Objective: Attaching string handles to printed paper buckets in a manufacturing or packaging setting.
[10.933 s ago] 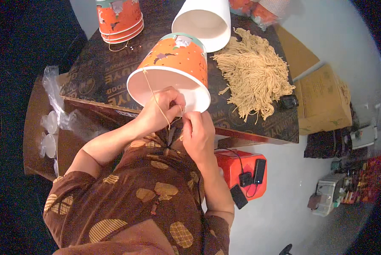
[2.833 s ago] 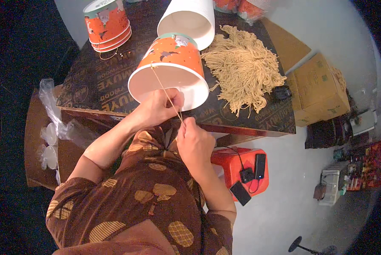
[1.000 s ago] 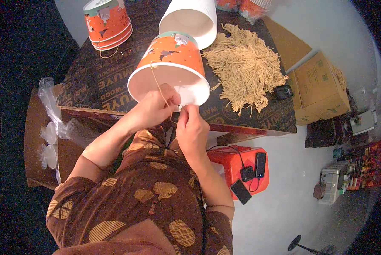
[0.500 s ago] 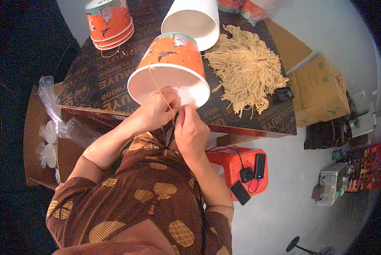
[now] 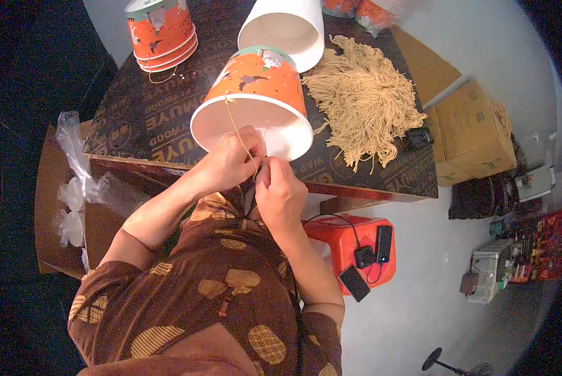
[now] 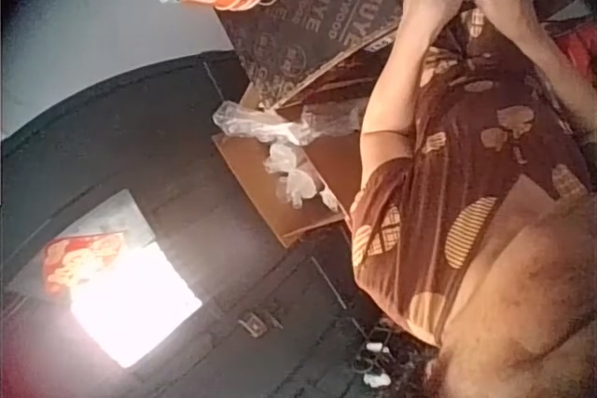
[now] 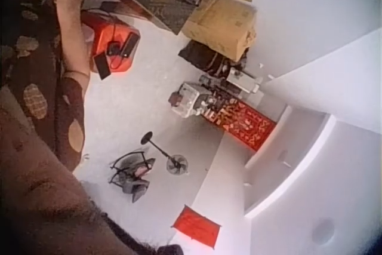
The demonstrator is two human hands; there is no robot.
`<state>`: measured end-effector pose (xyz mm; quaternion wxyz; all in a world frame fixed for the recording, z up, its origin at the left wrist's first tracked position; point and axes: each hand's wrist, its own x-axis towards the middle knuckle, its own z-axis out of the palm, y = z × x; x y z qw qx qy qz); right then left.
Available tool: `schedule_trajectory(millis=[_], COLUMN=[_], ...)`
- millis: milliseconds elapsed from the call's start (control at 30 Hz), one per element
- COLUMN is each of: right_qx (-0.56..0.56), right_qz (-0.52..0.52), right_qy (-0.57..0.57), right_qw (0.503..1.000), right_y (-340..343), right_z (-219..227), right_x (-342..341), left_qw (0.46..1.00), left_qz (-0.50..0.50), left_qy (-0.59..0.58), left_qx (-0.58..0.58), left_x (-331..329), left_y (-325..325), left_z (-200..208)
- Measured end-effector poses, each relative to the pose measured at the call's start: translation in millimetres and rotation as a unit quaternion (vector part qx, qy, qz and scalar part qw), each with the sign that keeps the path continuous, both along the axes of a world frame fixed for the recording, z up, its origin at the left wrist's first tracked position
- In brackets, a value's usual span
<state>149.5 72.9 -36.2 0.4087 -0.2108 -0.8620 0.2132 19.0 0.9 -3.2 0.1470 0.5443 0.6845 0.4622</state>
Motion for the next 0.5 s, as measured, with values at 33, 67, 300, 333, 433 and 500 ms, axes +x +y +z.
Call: schedule_trajectory(millis=[33, 67, 300, 333, 433, 500], right_qx=[0.000, -0.030, -0.086, -0.086, -0.109, -0.133], right_qz=[0.000, 0.003, 0.001, 0.001, -0.003, -0.016], right_qy=[0.000, -0.003, -0.021, -0.021, -0.015, -0.012], right_qw=[1.000, 1.000, 0.996, 0.996, 0.994, 0.991], right_y=[0.4, 1.0, 1.3, 1.0, 0.0, -0.8], right_z=[-0.2, -0.3, 2.1, 2.5, 3.6, 4.4], right_x=[0.2, 0.7, -0.3, -0.7, -1.5, -1.6], left_qw=[1.000, 1.000, 0.999, 0.999, 0.999, 0.999], left_qz=[0.001, 0.001, -0.003, 0.000, 0.004, 0.005], left_qy=[0.005, 0.011, 0.041, 0.040, 0.039, 0.037], left_qx=[0.002, 0.005, 0.007, 0.014, 0.018, 0.015], left_x=[1.0, 1.7, 1.7, 1.5, 2.2, 2.8], left_y=[-0.1, -0.1, -1.5, -1.5, -4.0, -6.0], left_z=[0.2, 0.5, -7.2, -8.1, -7.9, -6.1])
